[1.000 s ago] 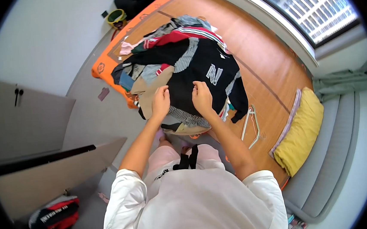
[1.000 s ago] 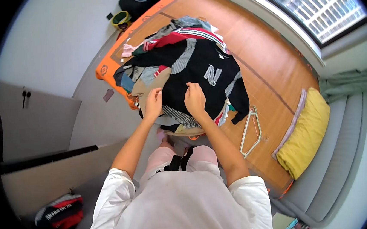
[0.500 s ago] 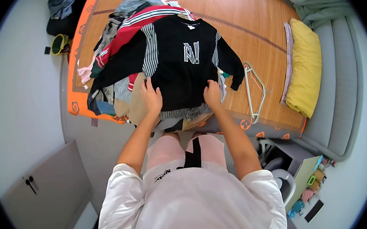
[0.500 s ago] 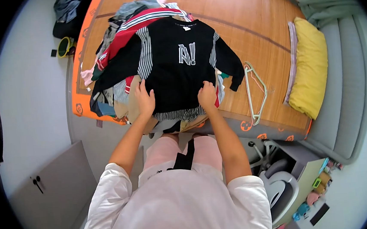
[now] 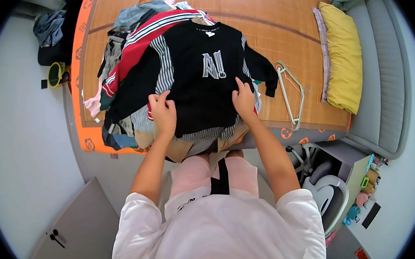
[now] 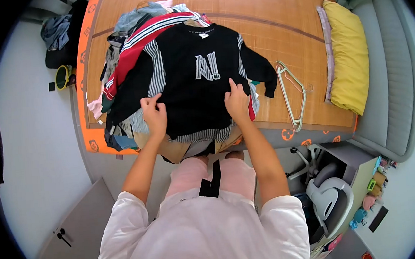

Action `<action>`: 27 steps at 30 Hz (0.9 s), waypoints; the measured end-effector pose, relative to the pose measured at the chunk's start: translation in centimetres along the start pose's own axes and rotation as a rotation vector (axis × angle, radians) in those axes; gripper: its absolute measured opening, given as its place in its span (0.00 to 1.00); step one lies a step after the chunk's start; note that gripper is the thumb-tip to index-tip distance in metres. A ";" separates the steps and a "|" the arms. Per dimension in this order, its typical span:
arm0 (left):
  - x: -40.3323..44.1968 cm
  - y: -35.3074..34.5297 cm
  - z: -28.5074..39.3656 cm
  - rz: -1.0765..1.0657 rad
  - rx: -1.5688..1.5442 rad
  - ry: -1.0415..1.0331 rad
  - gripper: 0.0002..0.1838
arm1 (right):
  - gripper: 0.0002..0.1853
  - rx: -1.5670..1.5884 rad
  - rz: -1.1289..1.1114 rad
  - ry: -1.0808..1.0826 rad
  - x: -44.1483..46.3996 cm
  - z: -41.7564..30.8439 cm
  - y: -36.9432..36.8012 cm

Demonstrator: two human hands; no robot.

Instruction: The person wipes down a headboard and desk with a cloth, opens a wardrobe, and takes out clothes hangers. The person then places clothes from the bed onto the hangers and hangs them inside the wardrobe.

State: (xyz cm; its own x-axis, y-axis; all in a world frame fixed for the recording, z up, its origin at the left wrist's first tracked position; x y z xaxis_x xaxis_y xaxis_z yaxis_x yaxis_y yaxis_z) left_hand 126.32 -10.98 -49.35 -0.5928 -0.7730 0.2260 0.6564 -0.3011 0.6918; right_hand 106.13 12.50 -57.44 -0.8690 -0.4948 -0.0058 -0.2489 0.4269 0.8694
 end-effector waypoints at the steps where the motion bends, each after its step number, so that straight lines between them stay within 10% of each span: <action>1: 0.4 0.9 0.1 0.023 0.008 0.003 0.14 | 0.20 0.003 0.060 0.012 -0.6 -0.5 1.4; 10: -7.4 1.6 -8.3 -0.345 0.527 0.158 0.17 | 0.14 -0.215 -0.517 -0.157 -9.7 0.6 -4.8; 18: -6.7 -0.9 -0.6 -0.250 0.678 -0.034 0.20 | 0.12 0.018 -0.437 -0.049 -8.9 3.8 -5.1; 27: -10.4 -19.1 15.0 -0.553 0.217 -0.430 0.23 | 0.08 0.117 -0.063 -0.227 -4.7 21.2 2.5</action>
State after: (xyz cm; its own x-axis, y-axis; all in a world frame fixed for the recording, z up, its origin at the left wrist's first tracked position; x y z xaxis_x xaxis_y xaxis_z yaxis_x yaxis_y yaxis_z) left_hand 112.96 11.18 -54.62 -0.9708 -0.2390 0.0229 0.1275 -0.4323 0.8927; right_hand 100.49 31.90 -65.70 -0.9207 -0.3460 -0.1803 -0.3417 0.4919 0.8008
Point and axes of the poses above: each hand's wrist, its own x-axis towards the middle knuckle, its own y-axis out of the back of the hand, z = x × y, the point moved 8 cm from there along x, towards the middle knuckle
